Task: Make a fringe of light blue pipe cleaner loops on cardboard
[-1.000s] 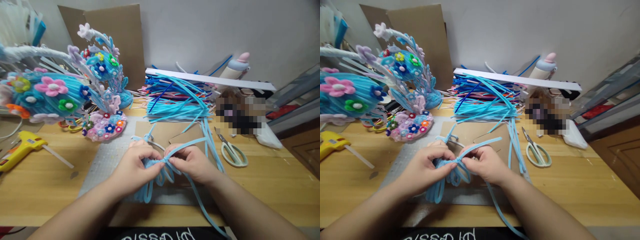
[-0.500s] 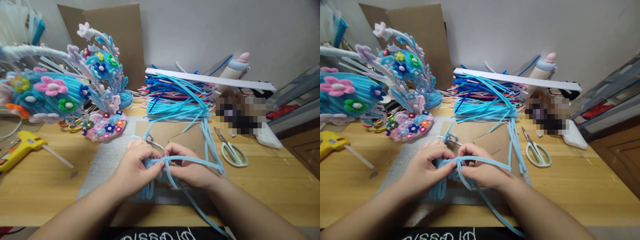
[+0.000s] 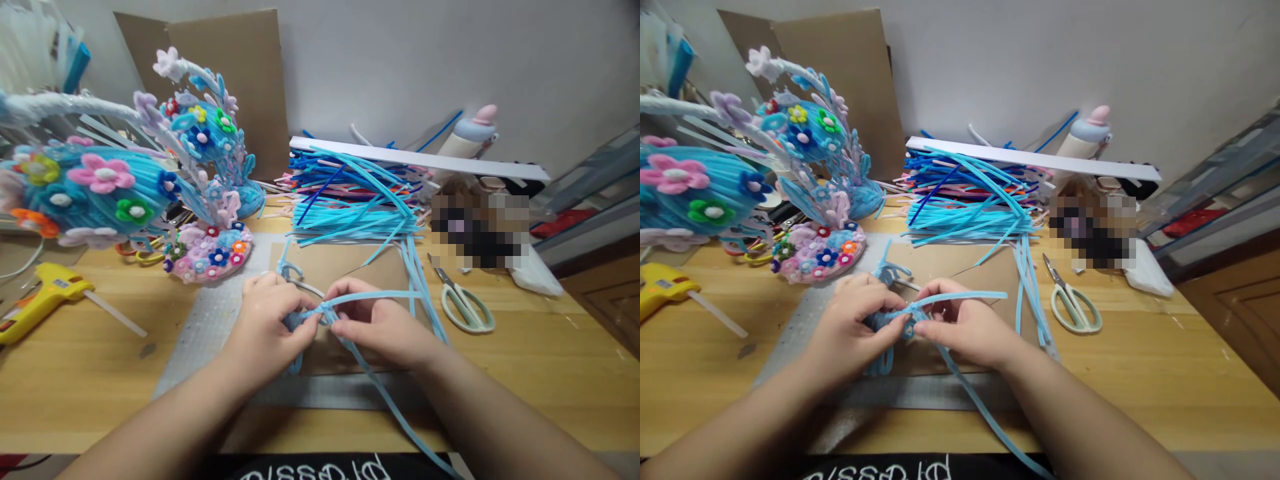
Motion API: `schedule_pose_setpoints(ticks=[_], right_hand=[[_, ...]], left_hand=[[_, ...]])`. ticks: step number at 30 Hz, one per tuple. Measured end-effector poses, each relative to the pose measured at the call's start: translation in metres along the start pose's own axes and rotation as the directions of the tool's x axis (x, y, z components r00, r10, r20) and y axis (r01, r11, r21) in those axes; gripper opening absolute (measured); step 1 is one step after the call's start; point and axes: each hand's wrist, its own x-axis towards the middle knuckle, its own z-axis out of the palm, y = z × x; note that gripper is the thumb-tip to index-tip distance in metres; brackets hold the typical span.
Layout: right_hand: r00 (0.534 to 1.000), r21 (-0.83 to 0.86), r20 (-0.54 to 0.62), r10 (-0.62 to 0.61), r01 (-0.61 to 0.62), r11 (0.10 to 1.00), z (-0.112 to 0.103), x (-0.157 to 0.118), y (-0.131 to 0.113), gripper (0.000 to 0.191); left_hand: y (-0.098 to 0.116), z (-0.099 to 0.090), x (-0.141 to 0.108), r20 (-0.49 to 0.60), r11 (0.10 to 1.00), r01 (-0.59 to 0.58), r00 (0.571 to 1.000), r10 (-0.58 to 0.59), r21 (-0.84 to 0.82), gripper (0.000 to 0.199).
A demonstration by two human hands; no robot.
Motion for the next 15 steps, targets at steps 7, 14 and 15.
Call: schedule_pose_setpoints(ticks=[7,14,15], right_hand=[[0.990,0.143,0.126,0.062,-0.080,0.987,-0.004,0.000,0.009,0.018],[0.992,0.279,0.096,0.082,-0.105,0.954,0.007,-0.003,0.002,0.026],[0.995,0.247,0.074,0.065,-0.081,0.966,0.009,-0.003,0.001,0.026]], left_hand=[[0.004,-0.006,0.002,0.070,0.964,0.137,0.990,-0.124,-0.228,0.013],[0.002,-0.005,0.000,-0.006,0.982,0.083,0.996,-0.085,-0.171,0.005],[0.003,-0.004,0.000,-0.017,0.987,0.070,0.997,-0.073,-0.144,0.004]])
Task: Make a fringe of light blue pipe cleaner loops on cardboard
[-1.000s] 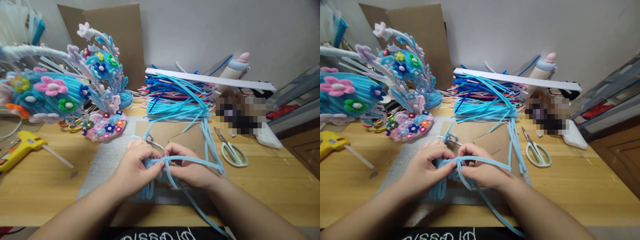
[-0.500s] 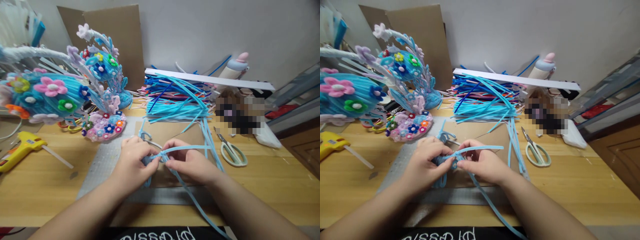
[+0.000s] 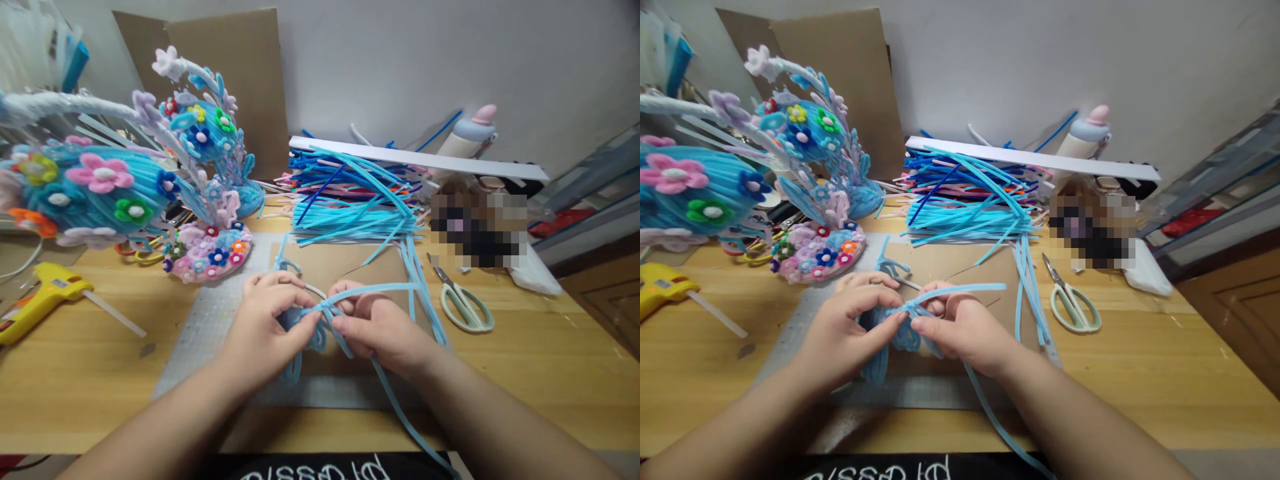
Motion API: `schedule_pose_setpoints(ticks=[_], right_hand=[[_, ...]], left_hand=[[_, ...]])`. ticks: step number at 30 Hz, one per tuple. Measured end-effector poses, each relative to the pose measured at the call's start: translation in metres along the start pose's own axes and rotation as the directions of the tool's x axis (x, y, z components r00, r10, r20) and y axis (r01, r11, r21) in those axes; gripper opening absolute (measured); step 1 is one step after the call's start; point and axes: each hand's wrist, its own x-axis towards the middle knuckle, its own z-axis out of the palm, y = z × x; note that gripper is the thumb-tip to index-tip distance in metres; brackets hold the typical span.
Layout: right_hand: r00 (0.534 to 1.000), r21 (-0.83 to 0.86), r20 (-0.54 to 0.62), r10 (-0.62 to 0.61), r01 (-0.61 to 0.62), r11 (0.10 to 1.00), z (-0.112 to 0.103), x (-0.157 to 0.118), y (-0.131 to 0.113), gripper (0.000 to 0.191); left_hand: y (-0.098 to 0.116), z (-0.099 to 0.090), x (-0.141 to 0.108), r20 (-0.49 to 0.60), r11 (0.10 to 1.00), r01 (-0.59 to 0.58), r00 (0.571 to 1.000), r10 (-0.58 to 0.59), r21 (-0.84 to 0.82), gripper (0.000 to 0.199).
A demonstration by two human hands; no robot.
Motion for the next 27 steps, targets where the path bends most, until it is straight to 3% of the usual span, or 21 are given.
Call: schedule_pose_setpoints(ticks=[5,11,16,21,27], right_hand=[[0.995,-0.185,-0.034,-0.090,0.082,0.979,0.000,0.002,-0.002,0.017],[0.982,-0.032,0.087,0.170,-0.167,0.985,-0.013,0.000,0.002,0.029],[0.948,0.069,0.207,0.240,-0.259,0.964,-0.014,-0.001,0.002,0.026],[0.945,0.163,0.219,0.243,-0.281,0.946,-0.011,-0.001,-0.003,0.024],[0.967,0.103,0.183,0.176,-0.197,0.975,-0.010,-0.001,0.003,0.024]], left_hand=[[0.002,0.000,-0.001,0.059,0.996,0.005,0.998,0.000,-0.088,0.005],[0.004,-0.005,0.000,0.231,0.954,0.139,0.970,-0.077,-0.265,0.013],[0.003,-0.006,0.001,0.337,0.894,0.227,0.937,-0.093,-0.385,0.013],[0.002,-0.005,0.001,0.335,0.882,0.249,0.936,-0.112,-0.400,0.013],[0.003,-0.003,0.000,0.285,0.918,0.192,0.954,-0.092,-0.346,0.017]])
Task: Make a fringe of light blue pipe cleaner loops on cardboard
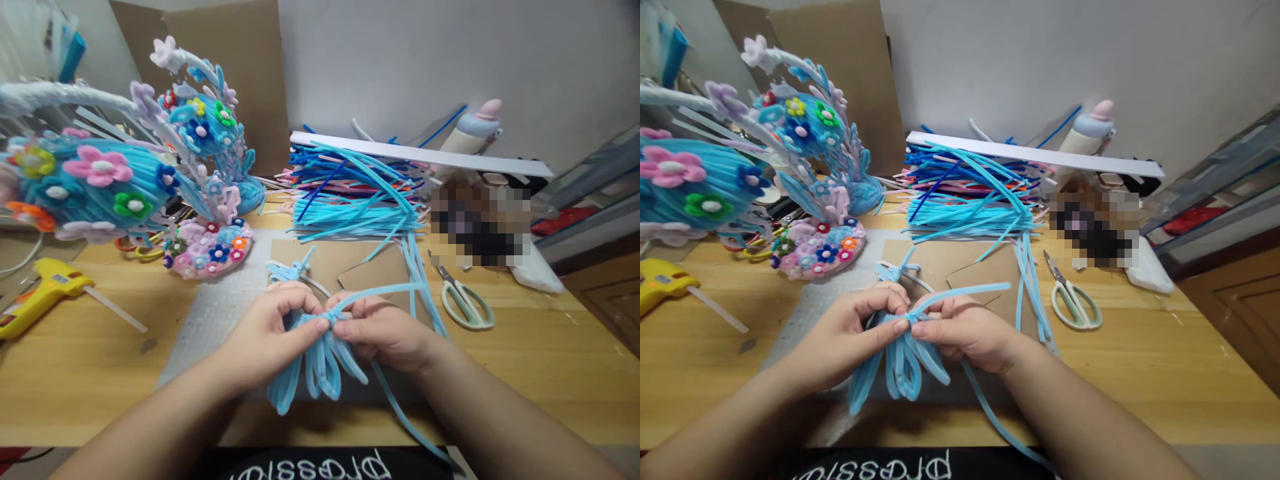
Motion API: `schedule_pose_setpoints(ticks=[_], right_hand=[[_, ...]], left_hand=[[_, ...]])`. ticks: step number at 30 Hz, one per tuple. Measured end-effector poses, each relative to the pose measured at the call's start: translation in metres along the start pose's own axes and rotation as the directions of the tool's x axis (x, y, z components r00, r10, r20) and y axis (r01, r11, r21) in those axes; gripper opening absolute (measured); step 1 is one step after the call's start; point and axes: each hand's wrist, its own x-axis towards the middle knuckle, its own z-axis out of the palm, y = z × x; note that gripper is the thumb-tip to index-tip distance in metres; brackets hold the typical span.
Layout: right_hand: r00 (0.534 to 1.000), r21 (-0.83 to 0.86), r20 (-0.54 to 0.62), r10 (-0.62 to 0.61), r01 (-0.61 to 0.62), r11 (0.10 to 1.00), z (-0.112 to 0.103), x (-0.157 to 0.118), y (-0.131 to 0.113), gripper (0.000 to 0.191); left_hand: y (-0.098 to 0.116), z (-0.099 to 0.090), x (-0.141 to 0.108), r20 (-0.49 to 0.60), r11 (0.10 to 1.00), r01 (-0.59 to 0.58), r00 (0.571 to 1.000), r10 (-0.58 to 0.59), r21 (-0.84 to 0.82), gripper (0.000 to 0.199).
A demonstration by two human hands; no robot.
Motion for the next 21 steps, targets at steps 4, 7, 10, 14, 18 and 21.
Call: schedule_pose_setpoints(ticks=[4,7,10,14,18,21], right_hand=[[0.984,-0.149,-0.069,-0.167,0.155,0.977,0.0028,0.0011,-0.0003,0.018],[0.962,-0.268,-0.084,-0.259,0.228,0.936,0.0040,0.0015,-0.0041,0.014],[0.943,-0.313,-0.097,-0.319,0.276,0.909,0.0032,0.0017,-0.0065,0.015],[0.966,-0.299,-0.150,-0.212,0.160,0.941,0.0020,0.0005,-0.0072,0.021],[0.979,-0.234,-0.152,-0.135,0.097,0.967,0.0004,-0.0002,-0.0055,0.024],[0.985,-0.179,-0.145,-0.091,0.065,0.982,-0.0011,0.0012,-0.0031,0.027]], left_hand=[[-0.0003,0.0011,-0.0012,-0.040,0.990,-0.070,0.996,0.076,0.124,0.014],[-0.0008,0.0006,-0.0010,-0.039,0.962,-0.134,0.988,0.147,0.237,0.010],[-0.0019,0.0006,-0.0004,-0.019,0.940,-0.166,0.984,0.179,0.299,0.008],[-0.0036,0.0025,-0.0004,-0.026,0.926,-0.182,0.979,0.202,0.330,0.006],[-0.0052,0.0039,-0.0005,-0.033,0.922,-0.189,0.977,0.212,0.337,0.007],[-0.0070,0.0036,0.0006,-0.034,0.920,-0.186,0.977,0.210,0.346,0.006]])
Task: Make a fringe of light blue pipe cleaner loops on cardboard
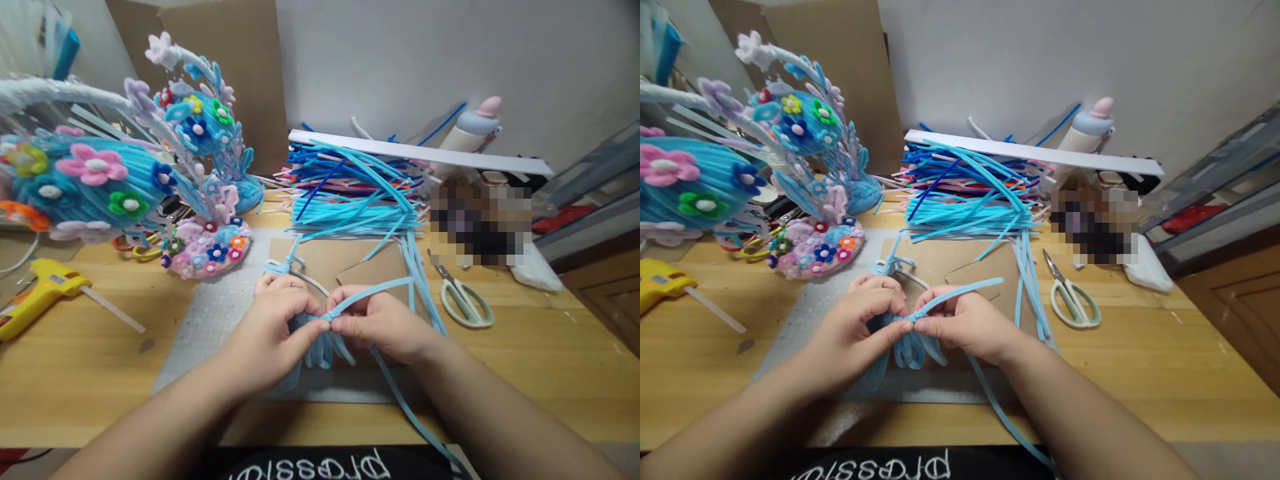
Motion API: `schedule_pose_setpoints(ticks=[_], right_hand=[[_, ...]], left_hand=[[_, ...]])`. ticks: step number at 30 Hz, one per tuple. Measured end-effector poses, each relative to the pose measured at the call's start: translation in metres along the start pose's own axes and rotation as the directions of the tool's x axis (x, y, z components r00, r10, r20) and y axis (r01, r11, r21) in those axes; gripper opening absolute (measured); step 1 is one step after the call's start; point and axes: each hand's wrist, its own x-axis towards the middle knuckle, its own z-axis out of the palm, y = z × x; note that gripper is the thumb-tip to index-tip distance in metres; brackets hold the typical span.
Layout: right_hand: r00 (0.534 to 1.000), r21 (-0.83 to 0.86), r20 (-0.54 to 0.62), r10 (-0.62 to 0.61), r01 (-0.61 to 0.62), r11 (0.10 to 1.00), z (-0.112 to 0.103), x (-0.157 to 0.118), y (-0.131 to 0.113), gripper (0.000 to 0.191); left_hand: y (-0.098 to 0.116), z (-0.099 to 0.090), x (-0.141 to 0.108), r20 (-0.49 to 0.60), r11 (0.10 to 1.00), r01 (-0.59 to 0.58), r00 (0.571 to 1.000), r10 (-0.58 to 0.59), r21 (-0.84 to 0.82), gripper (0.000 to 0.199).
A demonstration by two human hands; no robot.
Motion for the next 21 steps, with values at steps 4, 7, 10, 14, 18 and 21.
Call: schedule_pose_setpoints(ticks=[4,7,10,14,18,21], right_hand=[[0.998,-0.038,-0.068,-0.004,0.001,0.999,0.001,0.002,0.001,0.028],[0.994,-0.083,-0.106,-0.040,0.032,0.996,0.003,0.004,0.001,0.026],[0.991,-0.089,-0.102,-0.088,0.079,0.993,0.005,0.005,0.003,0.021],[0.985,-0.028,-0.135,-0.112,0.109,0.994,0.004,0.005,0.007,0.021],[0.996,0.208,-0.083,-0.029,0.045,0.977,-0.002,0.005,0.003,0.022],[0.993,0.311,-0.113,-0.042,0.075,0.948,-0.005,0.005,0.000,0.019]], left_hand=[[-0.003,0.001,0.002,-0.018,0.997,0.072,0.997,-0.072,0.021,0.008],[-0.004,0.003,0.003,-0.034,0.992,0.129,0.991,-0.129,-0.005,0.009],[-0.004,0.004,0.003,-0.042,0.986,0.162,0.986,-0.164,-0.041,0.009],[-0.004,-0.001,0.003,-0.032,0.991,0.137,0.990,-0.137,-0.012,0.009],[-0.006,-0.012,0.004,-0.003,0.988,0.053,0.999,-0.054,0.144,0.018],[-0.008,-0.016,0.004,0.016,0.978,0.012,1.000,-0.016,0.210,0.012]])
